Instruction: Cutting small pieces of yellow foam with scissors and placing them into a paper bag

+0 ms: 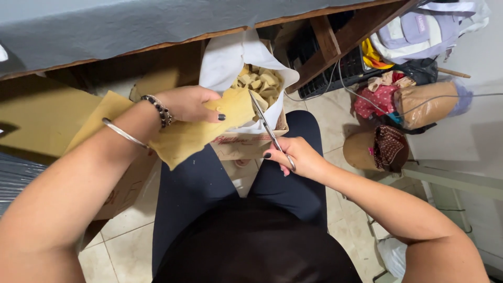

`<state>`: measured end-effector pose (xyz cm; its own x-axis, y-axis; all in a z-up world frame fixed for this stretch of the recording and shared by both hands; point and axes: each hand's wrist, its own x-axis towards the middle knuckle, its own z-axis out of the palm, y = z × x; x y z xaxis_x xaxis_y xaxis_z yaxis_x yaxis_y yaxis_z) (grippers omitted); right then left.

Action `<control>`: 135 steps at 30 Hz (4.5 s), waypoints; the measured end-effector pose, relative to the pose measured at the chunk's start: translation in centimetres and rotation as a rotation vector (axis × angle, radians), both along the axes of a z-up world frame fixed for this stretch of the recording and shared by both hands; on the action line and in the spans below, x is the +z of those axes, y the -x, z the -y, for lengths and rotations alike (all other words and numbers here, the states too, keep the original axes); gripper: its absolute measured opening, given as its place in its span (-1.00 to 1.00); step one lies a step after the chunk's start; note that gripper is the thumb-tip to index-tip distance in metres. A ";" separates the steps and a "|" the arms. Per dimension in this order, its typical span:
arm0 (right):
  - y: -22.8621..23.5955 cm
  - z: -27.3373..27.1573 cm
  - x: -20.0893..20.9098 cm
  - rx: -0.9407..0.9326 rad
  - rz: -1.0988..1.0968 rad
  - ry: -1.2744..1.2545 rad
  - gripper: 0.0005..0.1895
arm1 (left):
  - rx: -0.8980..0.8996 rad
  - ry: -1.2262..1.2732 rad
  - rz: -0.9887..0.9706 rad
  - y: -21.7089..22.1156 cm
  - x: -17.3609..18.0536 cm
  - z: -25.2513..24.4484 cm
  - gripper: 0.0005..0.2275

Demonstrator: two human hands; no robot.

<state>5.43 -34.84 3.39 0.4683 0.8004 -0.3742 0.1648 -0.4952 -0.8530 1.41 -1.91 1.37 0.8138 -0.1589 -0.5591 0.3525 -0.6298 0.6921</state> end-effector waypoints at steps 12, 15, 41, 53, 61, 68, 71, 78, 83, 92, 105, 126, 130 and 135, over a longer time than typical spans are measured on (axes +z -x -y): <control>-0.9 -0.8 -3.6 -0.001 -0.082 -0.069 -0.52 | -0.204 -0.363 0.089 0.5 2.0 2.0 -0.68; -1.2 -0.5 -2.9 -0.022 -0.092 -0.074 -0.54 | -0.171 -0.411 0.079 0.6 2.4 1.2 -0.67; -1.4 -0.2 -0.8 0.004 0.008 0.129 -0.62 | -0.288 -0.551 0.106 -3.6 0.7 2.0 -0.68; -3.5 -0.4 2.8 0.286 0.208 0.443 -0.36 | -0.261 -0.556 0.614 -0.6 3.9 1.3 -0.72; -3.2 -1.7 1.9 0.213 0.364 0.355 -0.39 | -0.244 -0.438 0.677 -1.6 0.3 1.9 -0.79; -4.1 -0.6 -1.5 0.158 0.231 0.264 -0.49 | -0.218 -0.458 0.591 -2.1 -2.0 0.5 -0.75; -4.8 -0.6 0.1 0.108 0.062 0.230 -0.59 | -0.208 -0.525 0.626 -2.2 -2.7 0.0 -0.77; -5.3 -1.2 3.7 0.411 0.385 0.624 -0.19 | -0.207 -0.588 0.924 -1.2 -1.5 2.0 -0.79; -4.6 -1.4 2.6 0.423 0.551 0.521 -0.27 | -0.159 -0.573 0.991 -1.6 -0.4 3.0 -0.63; -4.8 -0.4 -0.5 0.188 0.175 0.354 -0.52 | -0.138 -0.626 0.741 -1.9 -1.2 2.3 -0.54; -4.1 -1.5 3.5 0.400 0.705 0.630 -0.12 | -0.134 -0.420 0.465 -1.0 3.2 1.8 -0.82; -5.3 -0.3 2.4 0.242 0.203 0.264 -0.51 | 0.014 -0.545 0.326 0.6 4.6 1.1 -0.71; -3.9 -1.1 4.7 -0.039 0.311 0.075 -0.45 | 0.234 -0.467 0.613 4.4 6.2 1.5 -0.56; -2.3 -3.9 1.4 -0.138 0.415 0.030 -0.51 | 0.382 -0.459 0.842 7.6 6.6 2.1 -0.54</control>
<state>7.68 -30.89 4.76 0.6859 0.7112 -0.1540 0.4210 -0.5604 -0.7132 -6.16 -4.01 7.93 0.9209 0.2774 0.2740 0.0968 -0.8435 0.5284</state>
